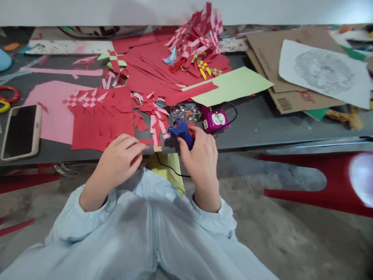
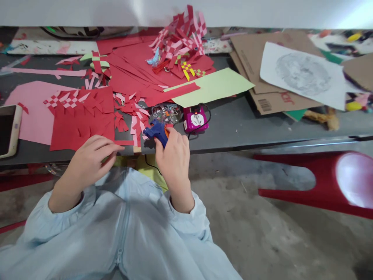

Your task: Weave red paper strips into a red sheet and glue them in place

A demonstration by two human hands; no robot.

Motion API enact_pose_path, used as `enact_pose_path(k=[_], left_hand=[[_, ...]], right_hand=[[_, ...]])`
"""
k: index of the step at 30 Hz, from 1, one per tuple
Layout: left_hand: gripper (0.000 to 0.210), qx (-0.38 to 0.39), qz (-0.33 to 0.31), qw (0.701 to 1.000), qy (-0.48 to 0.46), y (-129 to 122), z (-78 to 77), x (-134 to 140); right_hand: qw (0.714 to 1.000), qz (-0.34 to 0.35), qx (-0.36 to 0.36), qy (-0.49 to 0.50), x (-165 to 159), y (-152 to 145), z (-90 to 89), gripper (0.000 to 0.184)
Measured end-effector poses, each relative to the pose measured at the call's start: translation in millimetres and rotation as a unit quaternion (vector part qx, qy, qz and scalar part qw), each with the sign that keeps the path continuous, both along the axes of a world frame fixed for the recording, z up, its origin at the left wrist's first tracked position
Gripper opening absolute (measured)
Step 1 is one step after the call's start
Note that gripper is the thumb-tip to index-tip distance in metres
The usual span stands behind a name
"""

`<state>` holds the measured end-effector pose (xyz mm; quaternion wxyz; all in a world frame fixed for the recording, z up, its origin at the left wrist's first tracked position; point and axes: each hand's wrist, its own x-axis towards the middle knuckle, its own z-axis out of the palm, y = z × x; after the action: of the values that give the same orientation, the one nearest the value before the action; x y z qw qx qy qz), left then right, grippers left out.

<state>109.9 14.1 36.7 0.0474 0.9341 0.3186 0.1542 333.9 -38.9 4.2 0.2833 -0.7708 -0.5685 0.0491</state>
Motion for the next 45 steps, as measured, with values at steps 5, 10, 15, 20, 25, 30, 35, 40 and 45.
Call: enact_pose_path(k=[5, 10, 15, 20, 25, 30, 35, 40, 45], left_hand=[[0.026, 0.018, 0.027, 0.999, 0.003, 0.4, -0.3, -11.1], [0.027, 0.002, 0.104, 0.995, 0.005, 2.2, 3.0, -37.9], [0.023, 0.007, 0.203, 0.979, 0.001, -1.4, 3.3, -72.0], [0.025, -0.038, 0.227, 0.973, 0.014, -8.7, -5.2, -86.2], [0.029, -0.061, 0.218, 0.974, 0.015, -13.6, -16.6, -83.8], [0.033, -0.081, 0.181, 0.980, 0.005, -16.8, -23.9, -80.3], [0.035, -0.063, 0.161, 0.984, 0.040, -19.5, -27.9, -82.9], [0.043, -0.033, 0.181, 0.982, 0.035, -20.4, -31.5, -80.2], [0.044, -0.035, 0.209, 0.976, 0.044, -18.5, -30.4, -72.1]], right_hand=[[0.994, 0.030, 0.059, 0.083, 0.1, -17.3, 3.3, 0.039], [0.978, 0.070, 0.089, 0.173, -6.1, -22.2, 3.9, 0.040], [0.975, 0.061, 0.091, 0.193, -20.4, -16.2, 2.9, 0.027], [0.963, 0.065, 0.049, 0.256, -34.4, -11.4, 10.5, 0.020], [0.938, 0.083, 0.002, 0.336, -39.9, -13.4, 14.3, 0.020], [0.918, 0.115, -0.024, 0.378, -39.5, -17.8, 12.7, 0.029], [0.914, 0.153, -0.048, 0.372, -37.9, -20.0, 11.5, 0.024], [0.923, 0.189, -0.093, 0.322, -34.2, -21.6, 5.1, 0.028], [0.906, 0.218, -0.127, 0.339, -34.3, -22.3, 1.1, 0.032]])
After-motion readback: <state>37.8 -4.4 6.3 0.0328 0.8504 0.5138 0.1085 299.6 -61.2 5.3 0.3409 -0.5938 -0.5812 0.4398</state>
